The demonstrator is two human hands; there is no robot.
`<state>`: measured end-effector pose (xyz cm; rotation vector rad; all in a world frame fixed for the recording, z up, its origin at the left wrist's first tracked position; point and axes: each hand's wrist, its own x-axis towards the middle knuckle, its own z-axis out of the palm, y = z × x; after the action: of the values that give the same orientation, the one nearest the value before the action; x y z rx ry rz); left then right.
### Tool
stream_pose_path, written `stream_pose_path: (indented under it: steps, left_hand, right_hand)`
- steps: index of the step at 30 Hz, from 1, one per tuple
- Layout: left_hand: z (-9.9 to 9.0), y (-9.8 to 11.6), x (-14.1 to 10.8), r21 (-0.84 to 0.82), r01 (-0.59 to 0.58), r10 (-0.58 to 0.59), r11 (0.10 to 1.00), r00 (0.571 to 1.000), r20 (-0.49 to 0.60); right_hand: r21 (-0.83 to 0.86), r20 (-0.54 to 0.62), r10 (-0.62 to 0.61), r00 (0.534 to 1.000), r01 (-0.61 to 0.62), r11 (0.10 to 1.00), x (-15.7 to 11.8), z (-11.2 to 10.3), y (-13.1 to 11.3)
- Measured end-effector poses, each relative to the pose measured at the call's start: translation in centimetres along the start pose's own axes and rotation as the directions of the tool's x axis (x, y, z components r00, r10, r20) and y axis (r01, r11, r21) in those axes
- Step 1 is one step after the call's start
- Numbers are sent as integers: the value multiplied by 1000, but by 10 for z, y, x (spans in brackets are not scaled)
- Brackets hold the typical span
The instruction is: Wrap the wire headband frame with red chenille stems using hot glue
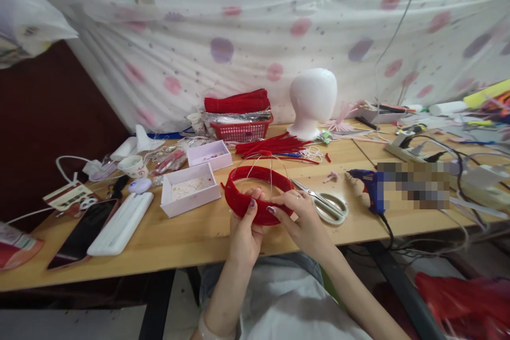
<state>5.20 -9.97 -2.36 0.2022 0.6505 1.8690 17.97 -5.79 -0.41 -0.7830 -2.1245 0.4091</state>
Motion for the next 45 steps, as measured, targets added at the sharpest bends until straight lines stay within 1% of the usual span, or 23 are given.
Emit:
stream_pose_path:
  steps: [4,6,9,12,15,17,19,21,24,27,33,35,37,38,39,40,41,42,43,44,45]
  left_hand:
    - [-1,0,1,6,-9,10,1000,1000,-9]
    - [-4,0,2,10,-9,9,1000,1000,-12]
    - [-7,0,3,15,-8,9,1000,1000,-17]
    - [-8,2,2,32,-3,2,999,1000,30]
    - [-6,5,2,57,12,-17,998,996,85]
    - [-5,7,3,79,9,-15,997,998,64]
    - [-6,7,4,103,-5,3,995,1000,18]
    - [-10,7,4,124,-8,8,992,1000,4]
    - [-14,5,3,130,18,-24,991,999,42]
    - [-14,4,2,132,47,-56,990,996,67]
    - [-10,1,1,133,47,-56,990,996,69]
    - [-11,-1,-1,131,45,-59,990,993,104]
    - [-14,-6,-4,148,29,-52,989,987,155]
    - [-16,-8,-5,164,19,-47,986,985,167]
    - [-17,-10,-6,185,18,-49,983,985,163]
    - [-18,-12,-7,206,25,-56,978,987,148]
    - [-19,-13,-8,221,35,-65,975,990,126]
    - [-20,-13,-8,227,46,-72,973,992,108]
    - [-20,-13,-9,224,52,-77,973,992,102]
    - [-20,-12,-9,215,51,-75,975,991,108]
    - [-20,-11,-9,197,41,-65,979,991,117]
  right_hand:
    - [20,12,-22,1000,22,1000,-1,1,-4]
    - [35,50,-61,997,60,998,2,-3,-2]
    - [38,147,-114,983,109,993,9,-14,5]
    - [82,199,-139,970,125,989,14,-23,9]
    - [185,151,-171,974,142,972,15,-23,5]
    - [216,123,-174,977,145,966,13,-20,1]
    - [200,123,-171,978,144,969,11,-17,-2]
    - [165,135,-166,977,143,976,10,-14,-3]
    - [130,113,-150,982,135,982,8,-11,-1]
    - [108,90,-135,987,125,986,6,-10,0]
    - [45,89,-147,985,144,989,7,-7,1]
    - [15,79,-147,986,146,989,7,-7,1]
    - [37,46,-133,990,132,991,5,-5,1]
    - [70,8,-125,992,124,990,4,-4,0]
    - [110,-56,-110,992,116,987,3,-3,0]
    - [153,-145,-80,986,102,983,1,-1,0]
    - [197,-246,-30,969,81,977,0,0,1]
    - [241,-337,36,941,49,969,0,1,3]
    - [284,-402,117,908,2,959,-1,2,5]
    - [327,-424,199,883,-56,943,0,2,8]
    - [364,-397,269,877,-118,924,1,2,10]
